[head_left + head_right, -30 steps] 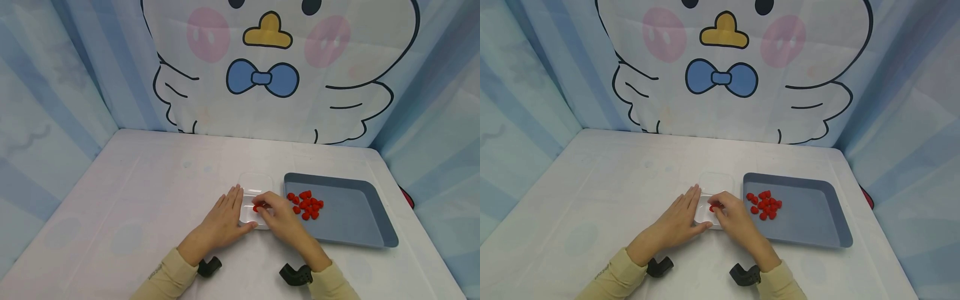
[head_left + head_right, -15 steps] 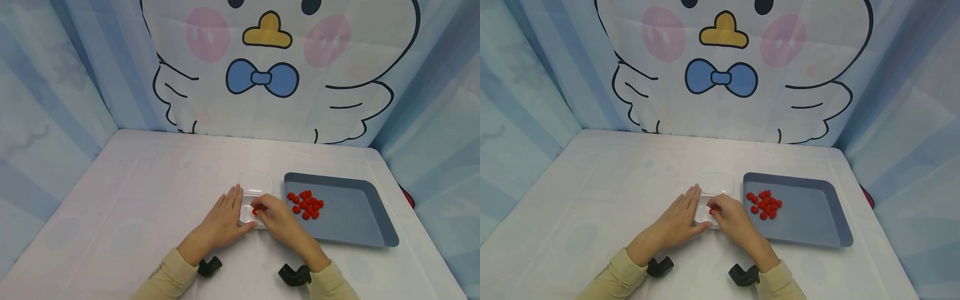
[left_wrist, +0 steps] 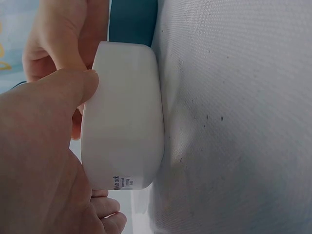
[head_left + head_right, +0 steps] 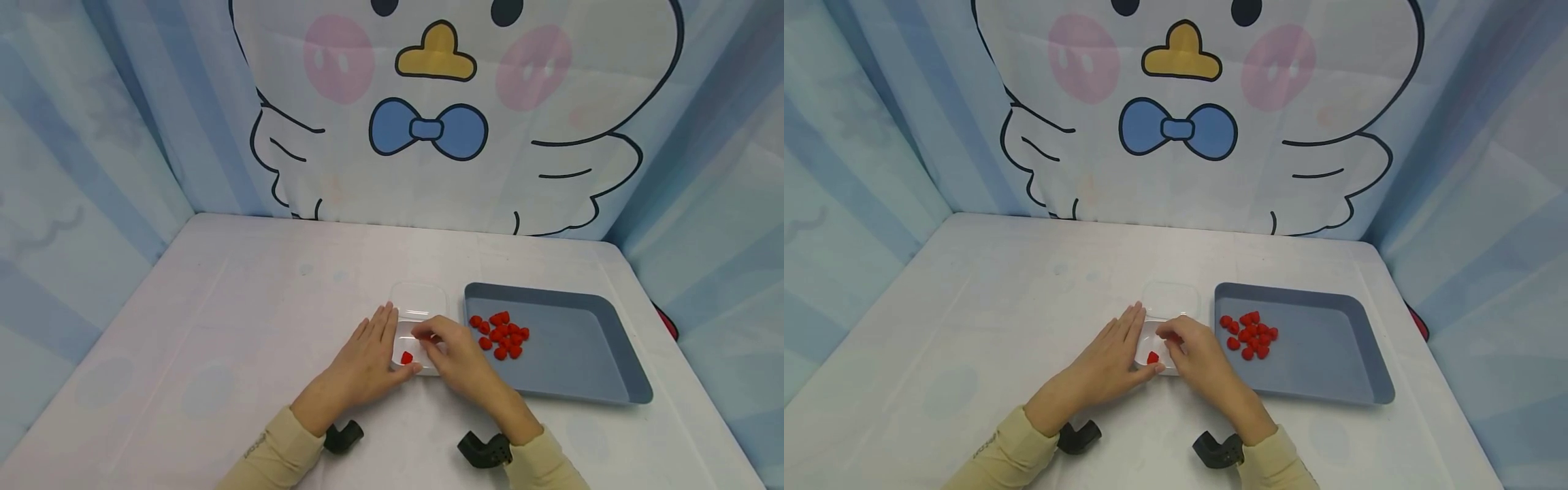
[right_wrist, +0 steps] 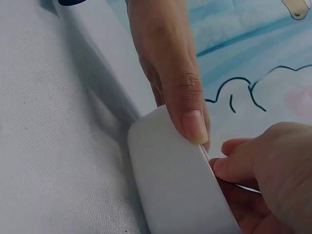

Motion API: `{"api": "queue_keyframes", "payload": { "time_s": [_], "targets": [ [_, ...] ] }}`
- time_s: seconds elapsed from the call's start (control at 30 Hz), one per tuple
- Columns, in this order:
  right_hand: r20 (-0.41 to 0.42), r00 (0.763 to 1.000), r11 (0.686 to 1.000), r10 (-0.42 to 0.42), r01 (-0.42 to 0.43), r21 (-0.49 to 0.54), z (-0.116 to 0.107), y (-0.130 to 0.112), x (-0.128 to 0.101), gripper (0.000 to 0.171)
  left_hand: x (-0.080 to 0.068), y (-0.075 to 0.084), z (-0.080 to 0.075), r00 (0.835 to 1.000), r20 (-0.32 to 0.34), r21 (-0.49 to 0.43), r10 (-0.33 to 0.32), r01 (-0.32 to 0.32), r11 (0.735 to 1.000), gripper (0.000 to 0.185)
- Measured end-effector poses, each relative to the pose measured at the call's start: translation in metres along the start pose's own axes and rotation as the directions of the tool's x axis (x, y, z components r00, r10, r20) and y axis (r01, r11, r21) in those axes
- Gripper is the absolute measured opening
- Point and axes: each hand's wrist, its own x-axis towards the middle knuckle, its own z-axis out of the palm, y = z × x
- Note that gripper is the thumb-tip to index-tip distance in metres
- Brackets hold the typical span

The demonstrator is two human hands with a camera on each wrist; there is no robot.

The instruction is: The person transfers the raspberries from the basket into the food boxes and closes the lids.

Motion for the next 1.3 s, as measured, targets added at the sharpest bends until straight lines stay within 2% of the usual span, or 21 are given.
{"api": "queue_keyframes", "payload": {
  "time_s": [0.33,0.53,0.77,1.3],
  "targets": [
    [-0.066,0.998,1.0,0.014,-0.014,-0.01,-0.01,0.001,0.0,0.023,0.0,0.0,0.0,1.0,0.002,0.01,-0.001,0.001,1.0,0.099],
    [-0.092,0.995,0.998,0.05,-0.053,-0.039,-0.02,0.003,0.0,0.023,0.0,0.001,0.0,1.0,0.004,0.007,-0.004,0.004,1.0,0.099],
    [-0.13,0.99,0.998,0.052,-0.056,-0.026,-0.035,0.006,-0.001,0.021,0.0,0.001,0.0,1.0,0.012,0.004,-0.009,0.009,1.0,0.099],
    [-0.234,0.954,0.982,0.187,-0.189,0.017,-0.066,0.023,-0.008,0.019,0.002,0.002,0.001,0.999,0.03,-0.021,-0.028,0.029,0.999,0.098]
  ]
}}
